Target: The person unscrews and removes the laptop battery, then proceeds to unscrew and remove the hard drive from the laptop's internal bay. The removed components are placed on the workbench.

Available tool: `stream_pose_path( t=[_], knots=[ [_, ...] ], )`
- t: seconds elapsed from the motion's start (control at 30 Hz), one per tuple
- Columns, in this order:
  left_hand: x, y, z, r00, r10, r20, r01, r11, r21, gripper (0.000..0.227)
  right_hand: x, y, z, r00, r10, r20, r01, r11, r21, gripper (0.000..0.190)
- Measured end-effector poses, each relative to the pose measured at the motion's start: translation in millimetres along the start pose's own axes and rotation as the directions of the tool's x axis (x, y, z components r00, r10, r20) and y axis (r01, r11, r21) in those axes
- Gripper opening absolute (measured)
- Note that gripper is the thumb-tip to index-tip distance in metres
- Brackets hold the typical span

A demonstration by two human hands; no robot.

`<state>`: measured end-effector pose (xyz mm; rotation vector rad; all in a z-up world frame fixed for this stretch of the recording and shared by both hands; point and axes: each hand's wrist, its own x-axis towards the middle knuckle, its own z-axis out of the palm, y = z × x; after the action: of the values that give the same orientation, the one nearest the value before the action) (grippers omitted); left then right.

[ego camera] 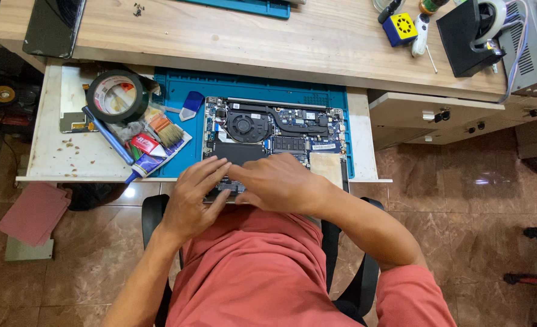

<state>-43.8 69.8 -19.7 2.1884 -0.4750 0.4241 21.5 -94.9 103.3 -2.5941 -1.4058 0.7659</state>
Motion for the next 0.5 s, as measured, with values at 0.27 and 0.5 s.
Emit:
stream_pose_path(
  t=[0.27,0.5],
  knots=[
    [-20.6,-4.1,19.4,0.996,0.085,0.002,-0.085,0.99,0.112,0.021,-3.7,3.5,24.9,0.994,-0.052,-0.095,0.046,0.997,-0.069,0.035],
    [-20.5,-1.6,17.3,0.997,0.074,0.007,-0.074,0.992,0.102,0.02,-2.3,7.2,35.2,0.99,-0.05,-0.136,0.034,0.993,-0.117,0.029]
  ],
)
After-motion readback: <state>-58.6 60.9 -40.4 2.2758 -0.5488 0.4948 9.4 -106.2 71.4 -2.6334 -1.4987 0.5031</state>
